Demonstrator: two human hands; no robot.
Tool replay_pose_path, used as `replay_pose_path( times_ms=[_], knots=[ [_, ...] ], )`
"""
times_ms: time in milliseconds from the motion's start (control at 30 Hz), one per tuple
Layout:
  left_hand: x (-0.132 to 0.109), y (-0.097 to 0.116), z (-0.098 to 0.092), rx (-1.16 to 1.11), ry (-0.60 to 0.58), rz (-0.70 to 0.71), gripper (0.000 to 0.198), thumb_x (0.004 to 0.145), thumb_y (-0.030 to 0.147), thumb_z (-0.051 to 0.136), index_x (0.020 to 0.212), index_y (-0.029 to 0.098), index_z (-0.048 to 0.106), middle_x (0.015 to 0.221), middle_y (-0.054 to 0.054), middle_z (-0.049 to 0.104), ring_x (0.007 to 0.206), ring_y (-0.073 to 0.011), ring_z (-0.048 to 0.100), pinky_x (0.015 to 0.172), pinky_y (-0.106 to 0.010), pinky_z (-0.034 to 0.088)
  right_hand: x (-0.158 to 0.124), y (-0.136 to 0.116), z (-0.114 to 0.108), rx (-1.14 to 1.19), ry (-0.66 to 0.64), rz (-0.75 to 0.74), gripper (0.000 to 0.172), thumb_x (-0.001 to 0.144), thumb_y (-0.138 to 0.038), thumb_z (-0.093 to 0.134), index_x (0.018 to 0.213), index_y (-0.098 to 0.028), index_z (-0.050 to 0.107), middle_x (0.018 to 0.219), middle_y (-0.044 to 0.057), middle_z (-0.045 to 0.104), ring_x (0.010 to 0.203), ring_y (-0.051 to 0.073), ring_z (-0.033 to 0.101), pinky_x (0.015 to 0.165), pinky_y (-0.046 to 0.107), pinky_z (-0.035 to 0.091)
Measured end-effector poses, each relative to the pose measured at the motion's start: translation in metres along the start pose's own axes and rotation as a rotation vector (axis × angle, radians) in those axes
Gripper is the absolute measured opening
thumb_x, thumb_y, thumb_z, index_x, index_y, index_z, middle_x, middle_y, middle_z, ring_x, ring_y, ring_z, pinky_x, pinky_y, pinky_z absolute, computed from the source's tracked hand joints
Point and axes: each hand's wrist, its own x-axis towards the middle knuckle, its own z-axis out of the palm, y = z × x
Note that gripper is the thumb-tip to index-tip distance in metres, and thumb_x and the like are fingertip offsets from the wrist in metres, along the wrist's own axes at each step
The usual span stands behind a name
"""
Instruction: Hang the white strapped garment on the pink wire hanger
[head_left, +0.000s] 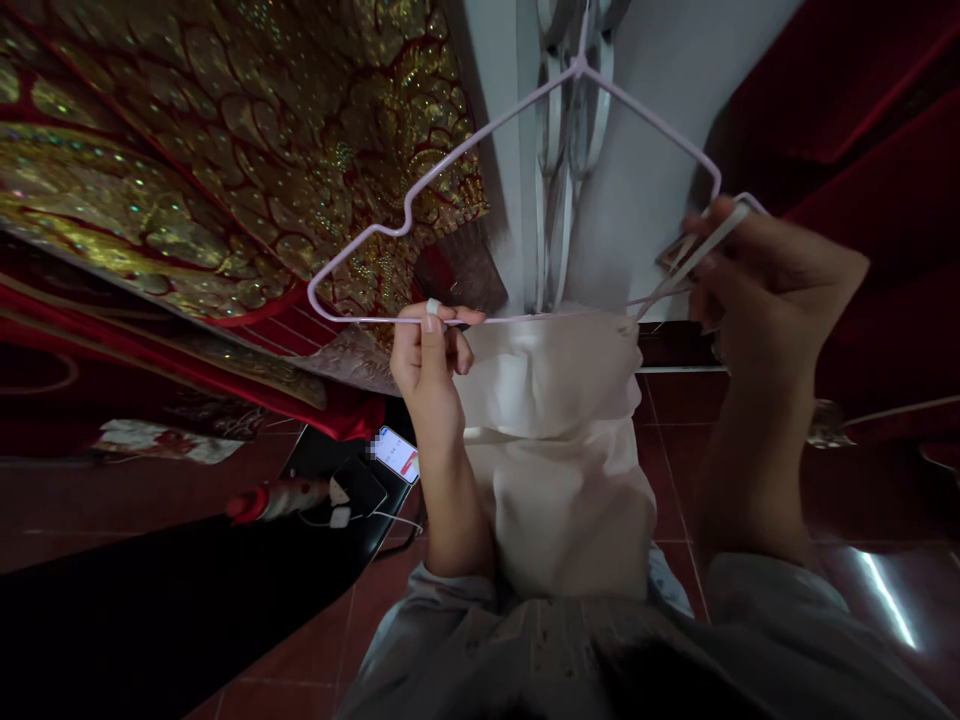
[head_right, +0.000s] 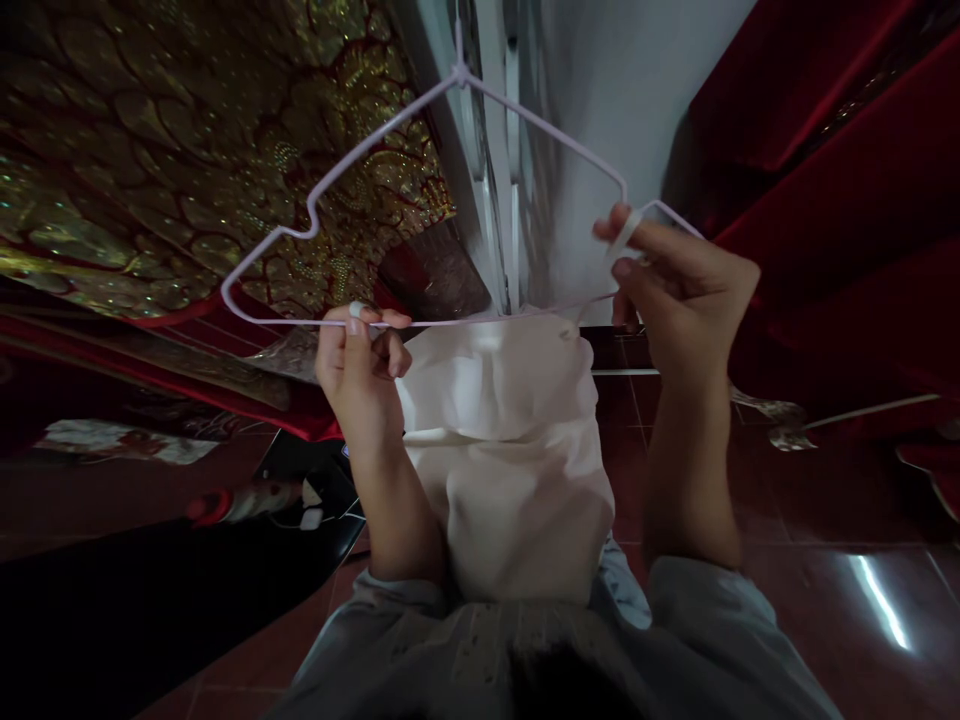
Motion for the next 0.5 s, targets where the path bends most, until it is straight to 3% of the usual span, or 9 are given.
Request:
replay_pose_path(
  times_ms=[67,133,200,233,300,400,467,500],
  knots=[
    [0.001,0.001,-0.002,0.009,-0.005,-0.010,0.039,0.100,0.055,0.085,0.092,0.021,0.067,0.089,-0.006,0.081,0.049,-0.0086,0.042,0.046,-0.024,0.031,0.009,0.019,-0.009,0.032,0.094,-0.094,0.054,0.082,-0.005,0.079,0.127,-0.033,0.088,0.127,0.003,0.087,0.054,0.003,0.062,0.042,0.019,0.042],
    [0.002,0.001,-0.003,0.002,-0.018,-0.008,0.040,0.100,0.055,0.085,0.092,0.020,0.068,0.089,-0.006,0.081,0.049,-0.0083,0.042,0.046,-0.023,0.032,0.017,0.047,-0.025,0.019,0.197,-0.173,0.062,0.081,-0.012,0.087,0.139,-0.034,0.083,0.147,0.006,0.079,0.073,0.009,0.074,0.044,0.017,0.043],
    [0.002,0.000,-0.003,-0.009,-0.030,0.002,0.040,0.099,0.056,0.085,0.092,0.020,0.069,0.088,-0.005,0.081,0.048,-0.0079,0.041,0.046,-0.023,0.032,0.021,0.076,-0.044,0.005,0.291,-0.268,0.061,0.079,-0.031,0.097,0.138,-0.027,0.082,0.145,0.011,0.079,0.110,0.024,0.081,0.052,0.018,0.048],
    [0.002,0.000,-0.003,-0.013,-0.034,0.004,0.041,0.099,0.057,0.085,0.092,0.020,0.069,0.088,-0.005,0.081,0.048,-0.0077,0.041,0.046,-0.023,0.032,0.021,0.087,-0.052,-0.008,0.338,-0.320,0.058,0.080,-0.043,0.098,0.132,-0.023,0.082,0.136,0.012,0.080,0.115,0.028,0.080,0.054,0.020,0.049],
    [0.003,-0.001,-0.003,-0.013,-0.035,-0.008,0.041,0.099,0.057,0.085,0.092,0.020,0.068,0.088,-0.005,0.081,0.048,-0.0075,0.041,0.046,-0.023,0.033,0.015,0.100,-0.061,-0.012,0.471,-0.394,0.054,0.080,-0.057,0.096,0.119,-0.021,0.085,0.115,0.011,0.083,0.087,0.020,0.079,0.048,0.018,0.041],
    [0.003,-0.002,-0.002,-0.017,-0.034,-0.030,0.043,0.098,0.059,0.086,0.093,0.020,0.069,0.089,-0.005,0.081,0.048,-0.0072,0.040,0.046,-0.022,0.033,-0.003,0.085,-0.052,-0.020,0.610,-0.388,0.037,0.084,-0.054,0.092,0.101,-0.021,0.087,0.091,0.006,0.082,0.056,0.008,0.062,0.040,0.015,0.026],
    [0.002,-0.002,-0.001,-0.029,-0.040,-0.037,0.043,0.097,0.060,0.086,0.093,0.021,0.069,0.089,-0.005,0.082,0.047,-0.0067,0.040,0.045,-0.022,0.033,-0.016,0.059,-0.035,-0.033,0.571,-0.324,0.029,0.087,-0.049,0.090,0.096,-0.021,0.087,0.083,0.004,0.080,0.051,0.006,0.056,0.039,0.016,0.026],
    [0.001,-0.003,0.000,-0.036,-0.046,-0.040,0.043,0.097,0.060,0.087,0.093,0.021,0.070,0.090,-0.004,0.082,0.047,-0.0066,0.040,0.045,-0.021,0.034,-0.022,0.044,-0.026,-0.049,0.489,-0.264,0.027,0.088,-0.047,0.090,0.097,-0.022,0.088,0.082,0.004,0.080,0.050,0.007,0.056,0.039,0.018,0.030]
  ],
)
